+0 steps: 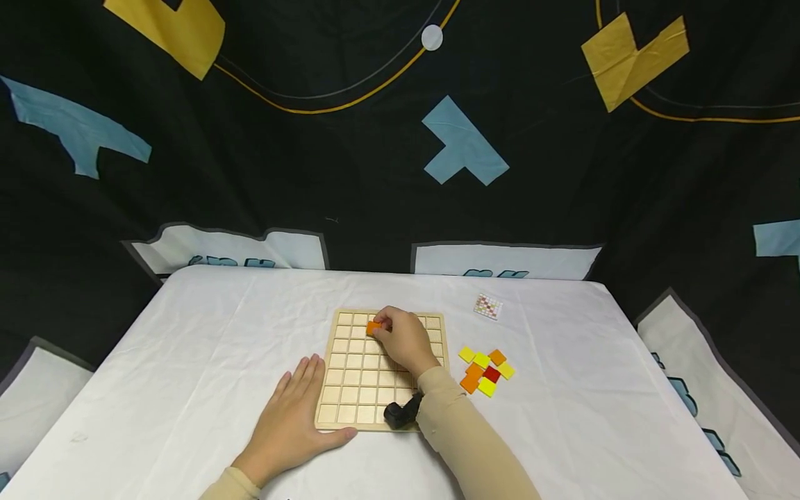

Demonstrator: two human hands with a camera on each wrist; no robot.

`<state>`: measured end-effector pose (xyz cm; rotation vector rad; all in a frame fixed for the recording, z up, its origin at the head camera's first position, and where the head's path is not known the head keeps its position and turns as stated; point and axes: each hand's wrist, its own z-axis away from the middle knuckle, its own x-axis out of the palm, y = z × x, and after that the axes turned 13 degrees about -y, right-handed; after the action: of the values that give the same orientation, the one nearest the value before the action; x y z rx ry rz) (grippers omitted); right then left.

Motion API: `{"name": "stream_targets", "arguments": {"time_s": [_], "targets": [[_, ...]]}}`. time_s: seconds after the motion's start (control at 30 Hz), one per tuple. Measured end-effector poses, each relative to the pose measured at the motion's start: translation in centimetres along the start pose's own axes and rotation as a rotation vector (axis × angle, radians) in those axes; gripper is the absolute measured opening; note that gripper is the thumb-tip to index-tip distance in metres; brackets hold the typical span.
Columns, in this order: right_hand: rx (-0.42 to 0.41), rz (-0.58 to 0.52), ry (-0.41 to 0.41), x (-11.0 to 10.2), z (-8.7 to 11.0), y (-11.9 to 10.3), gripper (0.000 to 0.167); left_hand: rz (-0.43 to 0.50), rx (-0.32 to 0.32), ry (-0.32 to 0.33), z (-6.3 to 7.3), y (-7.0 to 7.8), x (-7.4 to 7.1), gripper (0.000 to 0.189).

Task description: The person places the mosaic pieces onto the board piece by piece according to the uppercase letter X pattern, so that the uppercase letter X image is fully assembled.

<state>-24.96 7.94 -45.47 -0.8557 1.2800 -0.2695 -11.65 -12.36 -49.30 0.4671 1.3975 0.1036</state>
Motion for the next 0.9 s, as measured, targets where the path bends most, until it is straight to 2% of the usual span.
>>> {"name": "stream_targets", "arguments": {"time_s": [0.33, 0.57, 0.9], "targets": [[-0.041, 0.071, 0.003, 1.9, -1.1, -1.2, 0.009, -0.011, 0.016, 0.042, 0.0, 0.1, 0.1, 0.127], [-0.026, 0.163, -0.01, 2.1, -1.4, -1.3, 0.013, -0.024, 0.011, 0.026, 0.0, 0.0, 0.0, 0.128], [-0.035, 0.209, -0.024, 2.2, -1.4, -1.2, 0.018, -0.009, 0.005, 0.01, 0.1, 0.0, 0.0, 0.128]]}}
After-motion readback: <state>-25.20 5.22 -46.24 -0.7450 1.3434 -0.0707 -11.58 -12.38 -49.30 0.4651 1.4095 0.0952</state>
